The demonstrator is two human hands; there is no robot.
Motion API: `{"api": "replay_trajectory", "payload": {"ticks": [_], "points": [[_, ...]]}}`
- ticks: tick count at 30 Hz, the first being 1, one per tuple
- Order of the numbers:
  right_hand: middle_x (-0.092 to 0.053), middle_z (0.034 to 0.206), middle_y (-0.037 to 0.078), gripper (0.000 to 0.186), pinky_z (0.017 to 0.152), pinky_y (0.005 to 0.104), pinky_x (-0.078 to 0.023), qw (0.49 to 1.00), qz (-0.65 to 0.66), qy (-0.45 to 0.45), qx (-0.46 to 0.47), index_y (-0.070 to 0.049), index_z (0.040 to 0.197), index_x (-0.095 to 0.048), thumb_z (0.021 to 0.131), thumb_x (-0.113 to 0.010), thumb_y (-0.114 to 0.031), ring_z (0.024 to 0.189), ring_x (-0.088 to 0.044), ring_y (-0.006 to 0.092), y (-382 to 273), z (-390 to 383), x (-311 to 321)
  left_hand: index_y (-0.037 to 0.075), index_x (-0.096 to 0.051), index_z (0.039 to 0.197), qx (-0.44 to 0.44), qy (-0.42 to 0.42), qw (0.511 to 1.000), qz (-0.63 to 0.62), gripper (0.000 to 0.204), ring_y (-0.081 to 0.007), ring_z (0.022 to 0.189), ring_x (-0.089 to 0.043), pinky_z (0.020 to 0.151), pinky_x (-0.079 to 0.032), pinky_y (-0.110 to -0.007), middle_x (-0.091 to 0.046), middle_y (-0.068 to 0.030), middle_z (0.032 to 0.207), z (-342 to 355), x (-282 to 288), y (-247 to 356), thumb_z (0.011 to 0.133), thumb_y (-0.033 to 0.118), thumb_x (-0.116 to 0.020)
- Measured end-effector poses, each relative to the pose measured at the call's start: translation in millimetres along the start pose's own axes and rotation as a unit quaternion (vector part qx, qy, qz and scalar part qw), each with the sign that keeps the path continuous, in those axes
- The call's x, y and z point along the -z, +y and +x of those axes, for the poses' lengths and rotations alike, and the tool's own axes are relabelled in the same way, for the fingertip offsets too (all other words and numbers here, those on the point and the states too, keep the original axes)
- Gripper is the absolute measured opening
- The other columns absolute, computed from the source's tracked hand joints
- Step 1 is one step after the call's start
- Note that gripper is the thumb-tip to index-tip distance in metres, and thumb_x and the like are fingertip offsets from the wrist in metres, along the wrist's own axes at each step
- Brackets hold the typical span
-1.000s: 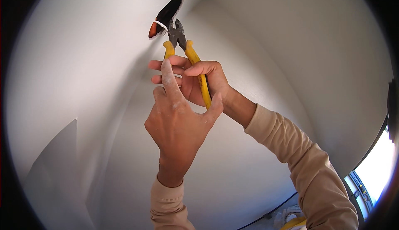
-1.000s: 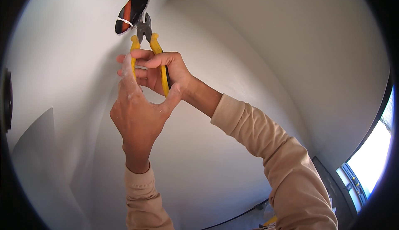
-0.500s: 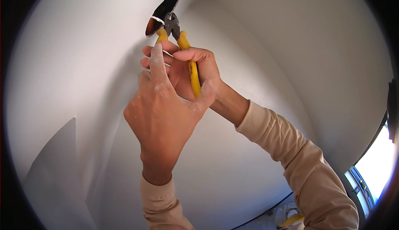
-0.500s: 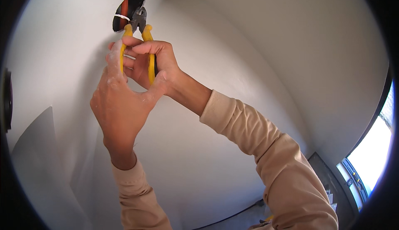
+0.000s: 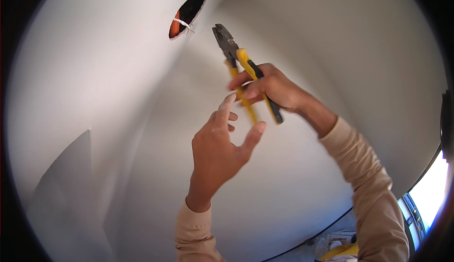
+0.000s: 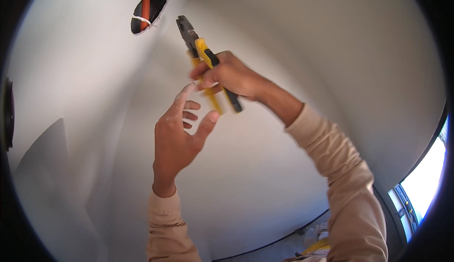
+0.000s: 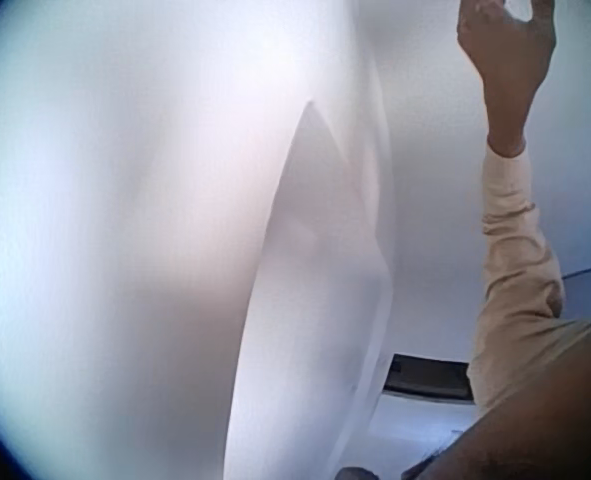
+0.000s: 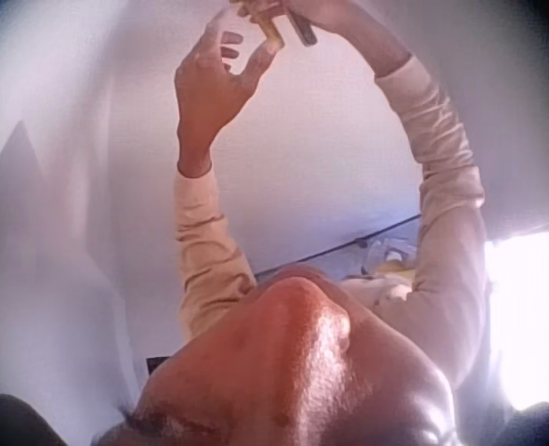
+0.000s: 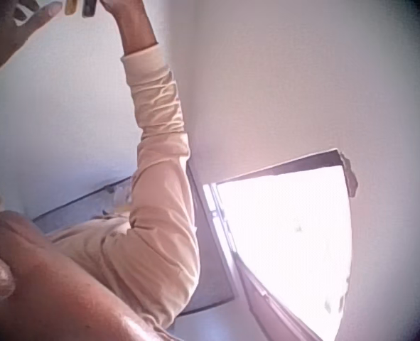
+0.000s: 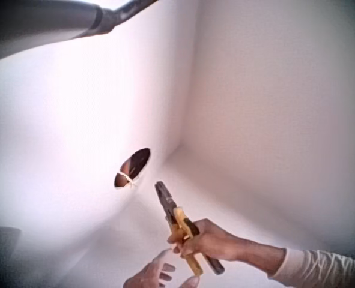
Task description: The person is installing a round LED ceiling light into a pre-cut hole.
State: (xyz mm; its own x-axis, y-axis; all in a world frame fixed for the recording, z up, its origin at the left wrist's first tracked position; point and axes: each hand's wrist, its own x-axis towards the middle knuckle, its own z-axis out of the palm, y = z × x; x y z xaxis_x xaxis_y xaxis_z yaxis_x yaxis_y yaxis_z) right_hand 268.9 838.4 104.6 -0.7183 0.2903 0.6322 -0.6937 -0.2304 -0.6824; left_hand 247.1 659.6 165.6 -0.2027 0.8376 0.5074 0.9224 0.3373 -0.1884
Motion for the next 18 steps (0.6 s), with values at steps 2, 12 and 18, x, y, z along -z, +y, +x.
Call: {"api": "replay_trajectory", "payload": {"ticks": [2,12,18], "points": [[-0.059,0.094,0.018,0.038,0.079,0.0382,-0.049,0.889,-0.440,0.098,0.080,0.008,0.104,-0.063,0.068,-0.052,0.001,0.083,-0.061,0.0285,-0.6,2.5,9.0,0.000,-0.057,0.122,0.000,0.000,0.997,-0.083,0.056,-0.0169,0.086,-0.064,0.071,-0.052,-0.029,-0.066,-0.0124,0.093,10.5,2.5,-28.7,0.085,0.041,-0.068],[-0.048,0.117,0.010,0.019,0.098,0.0495,-0.036,0.272,-0.872,0.212,0.346,0.002,0.091,-0.068,0.086,-0.060,-0.014,0.110,-0.045,0.0240,-69.6,32.3,19.4,-0.001,-0.044,0.133,0.068,0.141,0.822,-0.548,0.062,-0.0278,0.117,-0.052,0.098,-0.043,-0.039,-0.053,-0.0158,0.125,114.8,-25.0,-33.8,0.092,0.044,-0.059],[-0.048,0.112,0.010,0.016,0.098,0.0497,-0.036,0.154,-0.891,0.216,0.369,0.002,0.090,-0.068,0.084,-0.064,-0.012,0.108,-0.046,0.0236,-93.3,44.3,18.7,0.004,-0.042,0.130,-0.019,0.137,0.728,-0.672,0.052,-0.0266,0.125,-0.045,0.106,-0.034,-0.044,-0.047,-0.0100,0.130,142.2,-24.4,-33.8,0.093,0.034,-0.061]]}}
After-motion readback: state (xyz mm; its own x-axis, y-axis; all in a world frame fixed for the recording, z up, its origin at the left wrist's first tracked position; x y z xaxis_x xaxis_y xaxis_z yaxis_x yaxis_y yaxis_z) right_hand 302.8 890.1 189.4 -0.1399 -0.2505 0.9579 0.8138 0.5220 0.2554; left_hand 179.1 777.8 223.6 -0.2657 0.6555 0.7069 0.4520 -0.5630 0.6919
